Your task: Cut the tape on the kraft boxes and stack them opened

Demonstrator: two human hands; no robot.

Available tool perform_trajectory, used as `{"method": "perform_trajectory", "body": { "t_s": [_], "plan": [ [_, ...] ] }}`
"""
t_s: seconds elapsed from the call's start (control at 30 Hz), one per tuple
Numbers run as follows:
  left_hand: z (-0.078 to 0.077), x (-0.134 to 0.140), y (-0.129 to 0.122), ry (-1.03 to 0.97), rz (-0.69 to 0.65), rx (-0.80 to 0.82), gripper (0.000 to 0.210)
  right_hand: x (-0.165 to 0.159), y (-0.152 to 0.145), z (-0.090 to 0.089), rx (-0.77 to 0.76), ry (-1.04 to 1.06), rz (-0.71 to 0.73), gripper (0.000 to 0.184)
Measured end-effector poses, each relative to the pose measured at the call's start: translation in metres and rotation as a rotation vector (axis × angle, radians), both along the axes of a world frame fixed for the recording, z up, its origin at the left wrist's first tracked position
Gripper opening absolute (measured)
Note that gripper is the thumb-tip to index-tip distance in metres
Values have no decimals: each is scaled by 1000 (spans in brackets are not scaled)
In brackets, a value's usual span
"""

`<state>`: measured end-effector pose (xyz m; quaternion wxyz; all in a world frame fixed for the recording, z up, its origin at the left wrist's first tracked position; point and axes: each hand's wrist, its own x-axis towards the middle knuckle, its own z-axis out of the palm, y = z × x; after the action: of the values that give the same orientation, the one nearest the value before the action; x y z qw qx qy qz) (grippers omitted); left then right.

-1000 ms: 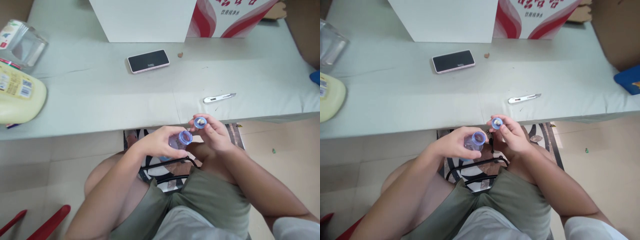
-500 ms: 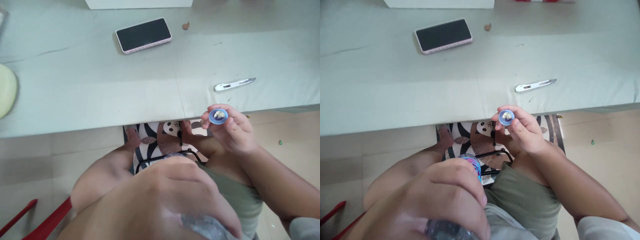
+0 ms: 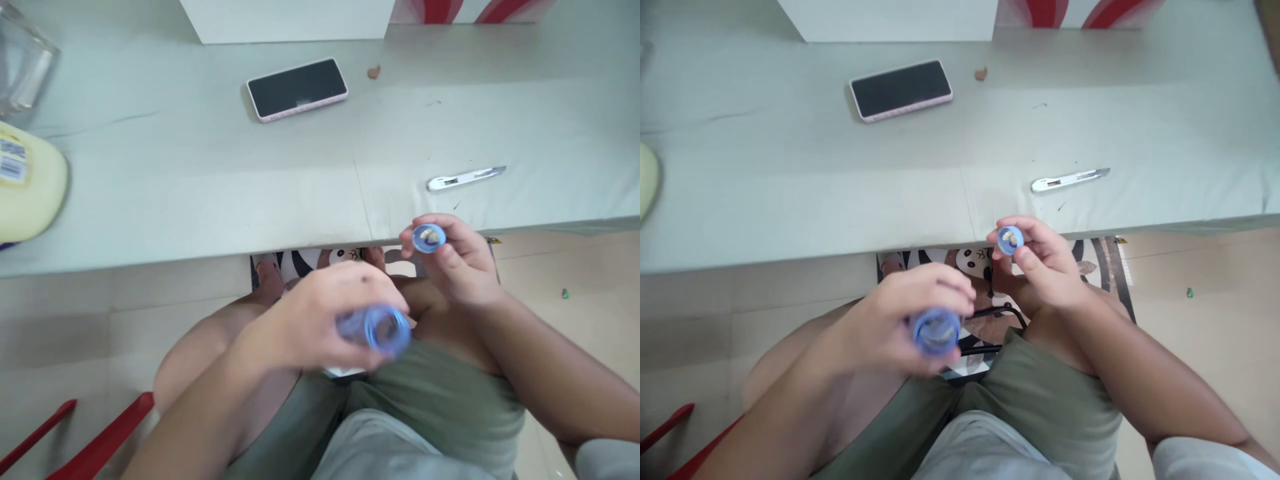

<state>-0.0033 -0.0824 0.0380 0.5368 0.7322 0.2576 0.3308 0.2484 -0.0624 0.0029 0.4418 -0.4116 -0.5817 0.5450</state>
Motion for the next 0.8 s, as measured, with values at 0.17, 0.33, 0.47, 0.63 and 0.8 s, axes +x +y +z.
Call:
{"method": "perform_trajectory", "body": {
  "t_s": [0.17,0.33,0.47,0.63,0.8],
  "plan": [
    [-25,9,25,495,163,-138,31,-1,-2,4,225,-417,179,32],
    [-26,20,28,645,111,-156,28,-4,-1,-4,340,-584,213,39],
    [-30,22,31,744,57,-137,19,-2,2,-13,426,-604,304,38],
    [-32,20,32,782,48,-188,17,-6,4,-14,401,-747,332,42],
    [-28,28,21,813,41,-179,14,-22,1,-11,317,-1030,324,48]
  ]
}}
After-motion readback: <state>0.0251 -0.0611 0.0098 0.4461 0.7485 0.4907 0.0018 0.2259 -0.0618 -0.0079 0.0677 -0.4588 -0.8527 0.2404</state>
